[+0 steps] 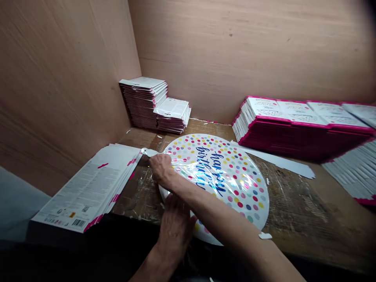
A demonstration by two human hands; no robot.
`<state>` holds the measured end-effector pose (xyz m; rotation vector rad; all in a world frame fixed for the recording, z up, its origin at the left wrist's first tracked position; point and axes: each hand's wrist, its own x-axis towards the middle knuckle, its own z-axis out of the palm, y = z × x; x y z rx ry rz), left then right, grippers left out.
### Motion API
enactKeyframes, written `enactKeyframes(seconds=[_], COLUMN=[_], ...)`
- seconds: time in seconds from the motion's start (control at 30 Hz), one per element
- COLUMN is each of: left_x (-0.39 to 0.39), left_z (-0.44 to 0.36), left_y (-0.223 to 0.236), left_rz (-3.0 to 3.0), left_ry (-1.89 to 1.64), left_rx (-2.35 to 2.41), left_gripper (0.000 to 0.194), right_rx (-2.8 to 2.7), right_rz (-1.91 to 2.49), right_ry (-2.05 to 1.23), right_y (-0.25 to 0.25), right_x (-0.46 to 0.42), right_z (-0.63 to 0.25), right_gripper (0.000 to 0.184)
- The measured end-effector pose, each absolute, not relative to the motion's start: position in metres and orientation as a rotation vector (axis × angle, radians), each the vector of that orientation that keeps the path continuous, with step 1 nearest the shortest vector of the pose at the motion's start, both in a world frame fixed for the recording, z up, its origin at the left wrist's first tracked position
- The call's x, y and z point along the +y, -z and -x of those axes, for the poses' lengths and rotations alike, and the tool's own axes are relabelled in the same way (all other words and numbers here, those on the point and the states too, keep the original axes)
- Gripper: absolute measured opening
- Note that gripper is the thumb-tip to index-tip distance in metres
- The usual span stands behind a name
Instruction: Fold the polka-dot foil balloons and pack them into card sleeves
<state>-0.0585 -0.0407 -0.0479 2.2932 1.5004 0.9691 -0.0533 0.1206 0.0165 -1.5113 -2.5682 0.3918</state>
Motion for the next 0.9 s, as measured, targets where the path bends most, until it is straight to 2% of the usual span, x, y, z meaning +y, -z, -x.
enactKeyframes(seconds=[0.13, 0.27, 0.33, 0.43, 0.53, 0.63, 0.77, 0.83, 0.9], left_x=[-0.044, 0.01, 0.044, 0.079, 0.089, 0.093, 0.104, 0.102, 0.09], left_z=[0.086, 0.115, 0.124, 0.129, 0.131, 0.141, 0.156, 0.151, 0.133], left_y=[0.021, 0.002, 0.001, 0.008, 0.019, 0.021, 0.002, -0.012, -0.023], left_rz=[-2.333, -2.038, -2.023, -2.125, -2.188, -2.332, -2.411, -2.398, -2.492], left_ry=[-1.208, -1.269, -1.084, -0.74, -0.62, -0.439, 0.014, 0.144, 0.085], left_rx=[1.572, 1.905, 2.004, 2.057, 2.066, 2.03, 1.967, 2.036, 2.052], left_gripper=[0.021, 0.025, 0.032, 0.04, 0.035, 0.037, 0.048, 0.044, 0.034], right_rx=[-2.263, -2.088, -2.005, -1.849, -1.648, -1.45, -1.23, -1.156, -1.112], right_rz=[1.729, 1.662, 1.611, 1.565, 1.523, 1.466, 1.442, 1.46, 1.495], right_ry=[-0.545, -0.821, -0.951, -1.106, -1.213, -1.294, -1.352, -1.361, -1.36], right_y=[-0.014, -0.005, -0.002, 0.001, 0.001, -0.003, -0.012, -0.014, -0.013], right_x=[0.132, 0.132, 0.131, 0.128, 0.121, 0.109, 0.092, 0.085, 0.08], right_z=[0.025, 0.005, 0.003, 0.004, -0.002, -0.026, -0.078, -0.107, -0.138], right_gripper=[0.019, 0.022, 0.024, 0.016, 0.011, 0.013, 0.019, 0.022, 0.023])
